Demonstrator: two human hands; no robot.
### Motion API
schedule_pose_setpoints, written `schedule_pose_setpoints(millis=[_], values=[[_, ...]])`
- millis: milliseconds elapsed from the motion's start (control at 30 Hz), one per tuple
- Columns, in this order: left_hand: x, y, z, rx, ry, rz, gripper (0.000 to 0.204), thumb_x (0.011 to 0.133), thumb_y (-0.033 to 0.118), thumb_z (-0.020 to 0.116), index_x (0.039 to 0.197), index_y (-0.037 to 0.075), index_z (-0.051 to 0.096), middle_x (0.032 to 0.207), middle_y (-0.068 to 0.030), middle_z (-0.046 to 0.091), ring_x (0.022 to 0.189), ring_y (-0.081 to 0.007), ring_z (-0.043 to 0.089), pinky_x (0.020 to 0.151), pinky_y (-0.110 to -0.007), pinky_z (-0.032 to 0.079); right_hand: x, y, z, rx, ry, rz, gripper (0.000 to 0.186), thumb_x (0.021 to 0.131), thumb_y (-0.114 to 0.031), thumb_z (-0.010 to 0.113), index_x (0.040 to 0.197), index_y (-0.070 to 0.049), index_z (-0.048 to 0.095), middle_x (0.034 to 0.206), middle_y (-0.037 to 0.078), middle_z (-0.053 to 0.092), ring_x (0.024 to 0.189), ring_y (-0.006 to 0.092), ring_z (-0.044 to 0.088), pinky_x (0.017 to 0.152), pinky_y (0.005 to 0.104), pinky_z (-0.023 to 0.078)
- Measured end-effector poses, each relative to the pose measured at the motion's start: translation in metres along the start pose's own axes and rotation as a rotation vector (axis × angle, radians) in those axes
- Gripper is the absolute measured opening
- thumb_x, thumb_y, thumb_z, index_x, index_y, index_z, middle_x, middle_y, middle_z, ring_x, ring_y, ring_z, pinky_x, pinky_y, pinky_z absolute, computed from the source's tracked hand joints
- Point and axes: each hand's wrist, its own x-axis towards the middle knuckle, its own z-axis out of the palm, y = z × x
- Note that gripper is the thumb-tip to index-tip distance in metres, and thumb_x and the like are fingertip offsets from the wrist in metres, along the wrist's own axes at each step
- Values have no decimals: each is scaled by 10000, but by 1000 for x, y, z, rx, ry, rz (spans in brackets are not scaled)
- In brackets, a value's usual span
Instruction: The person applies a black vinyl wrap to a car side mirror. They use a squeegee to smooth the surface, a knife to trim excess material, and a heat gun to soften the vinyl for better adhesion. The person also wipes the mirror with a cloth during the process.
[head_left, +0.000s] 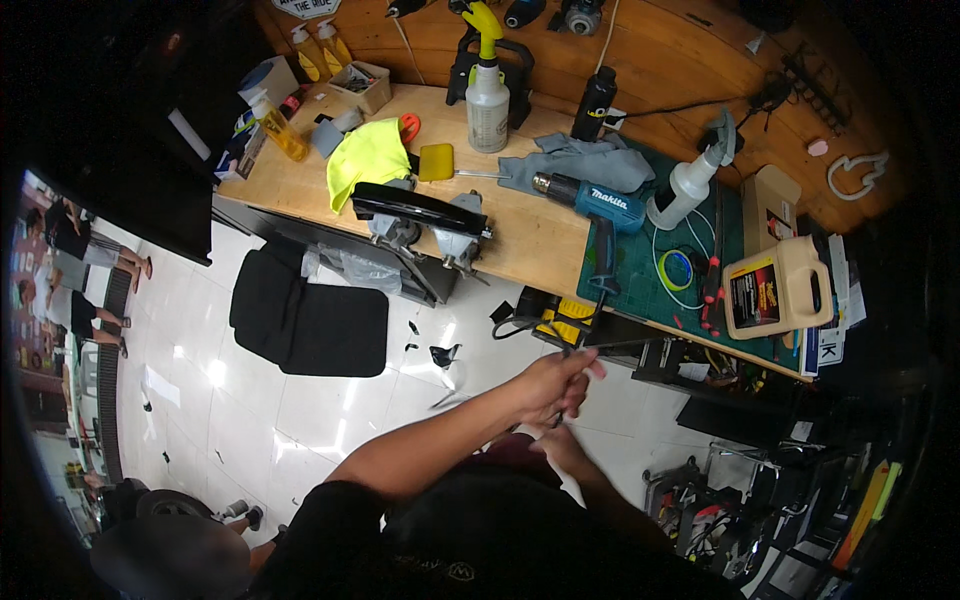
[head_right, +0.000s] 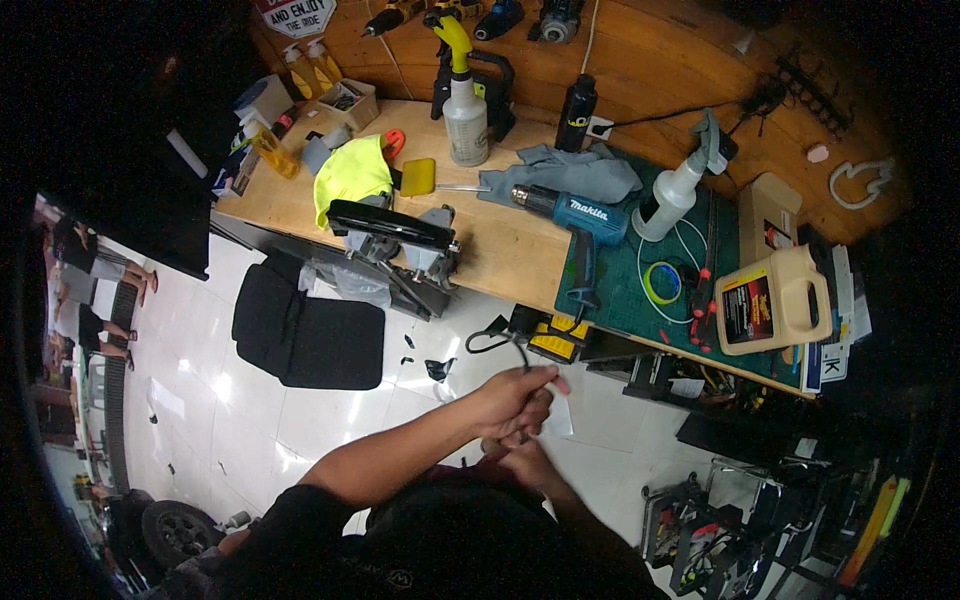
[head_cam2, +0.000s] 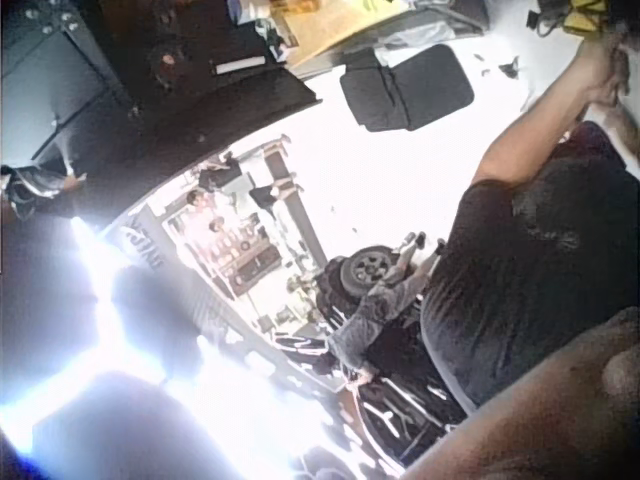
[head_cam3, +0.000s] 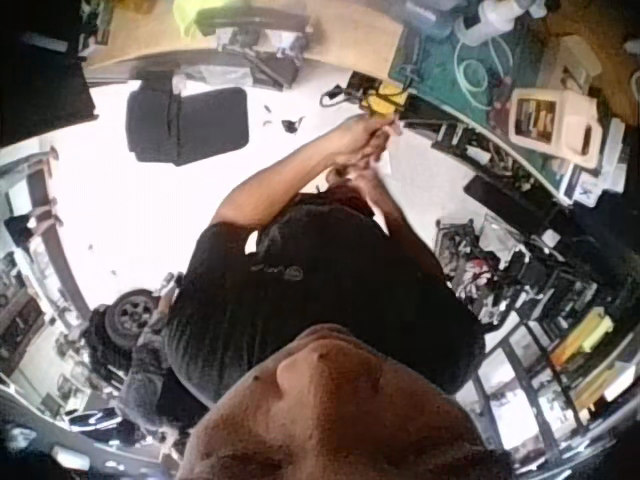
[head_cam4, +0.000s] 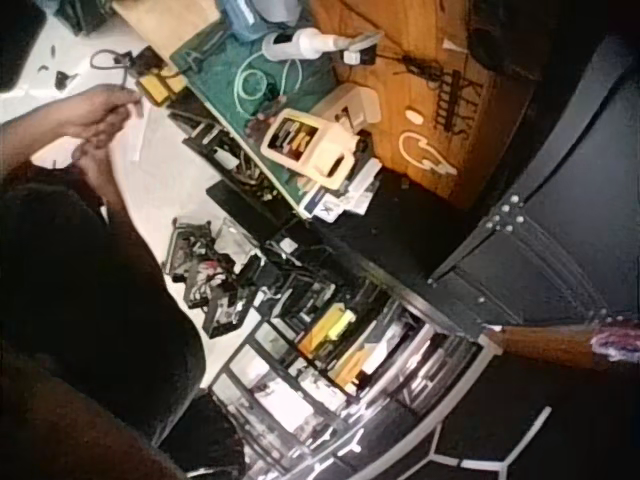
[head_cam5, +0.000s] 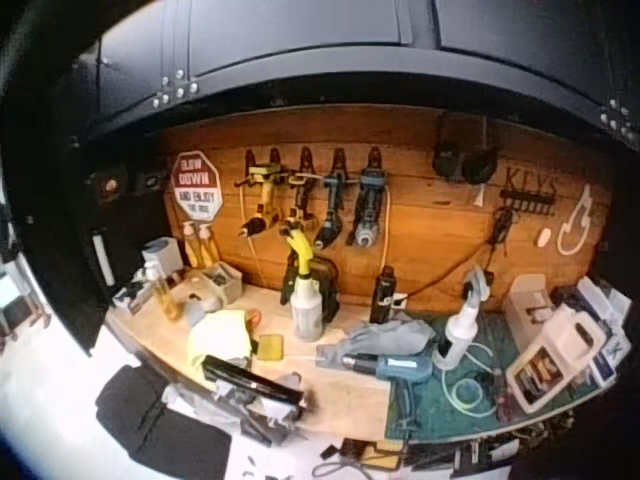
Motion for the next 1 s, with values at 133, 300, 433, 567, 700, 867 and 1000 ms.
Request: schedule_pose_setpoints(millis=[133, 300, 433, 567, 700, 867, 1000], values=[[15, -29, -17, 436, -76, 50, 580, 1002, 544, 321, 1196, 35, 519, 779, -67, 577, 734, -151, 549, 692, -328, 469, -26, -29, 68, -131, -108, -1, 139, 955, -158, 543, 1016, -44, 593, 788, 42, 570, 750, 152, 552, 738, 295, 454], [-84, -90, -67, 673, -498, -272, 813, 937, 704, 207, 1175, 43, 616, 797, -73, 649, 845, -216, 586, 748, -342, 461, -59, -151, 42, 365, 343, -444, 269, 998, -291, 478, 825, -92, 531, 605, 15, 465, 565, 172, 525, 603, 306, 471], [-157, -162, -130, 1280, 8, 282, 426, 949, 412, 534, 897, 2, 638, 720, -181, 629, 696, -338, 617, 667, -440, 470, -151, -204, -22, 509, 675, -649, 219, 993, -297, 495, 852, -139, 553, 544, -70, 335, 462, 75, 298, 490, 255, 273], [-179, -209, -193, 1426, 342, 189, 301, 917, 321, 563, 910, 32, 644, 819, -208, 665, 798, -424, 637, 727, -494, 506, -248, -202, -86, 415, 884, -638, 244, 1003, -297, 458, 844, -136, 548, 537, -67, 320, 433, 86, 267, 475, 267, 243], [-217, -233, -246, 1717, 606, 9, 311, 938, 323, 515, 874, 38, 623, 847, -218, 664, 835, -420, 633, 745, -510, 492, -316, -181, -147, 417, 1337, -594, 276, 1009, -304, 408, 831, -147, 550, 517, -76, 319, 418, 90, 284, 445, 264, 235], [-205, -221, -251, 1596, 733, 288, 312, 977, 301, 469, 863, 38, 591, 810, -232, 641, 785, -420, 627, 704, -506, 491, -410, -53, -282, -1436, 1541, 206, 226, 882, -215, 516, 981, -35, 610, 774, 98, 617, 666, 242, 606, 607, 376, 499], [-198, -146, -152, 1700, 790, 470, 287, 947, 296, 541, 819, 41, 568, 774, -200, 631, 735, -398, 624, 649, -495, 490, -216, -2, -174, -1404, 1104, 187, 389, 922, -281, 544, 1163, 21, 590, 1120, 220, 637, 979, 354, 626, 855, 421, 493]])
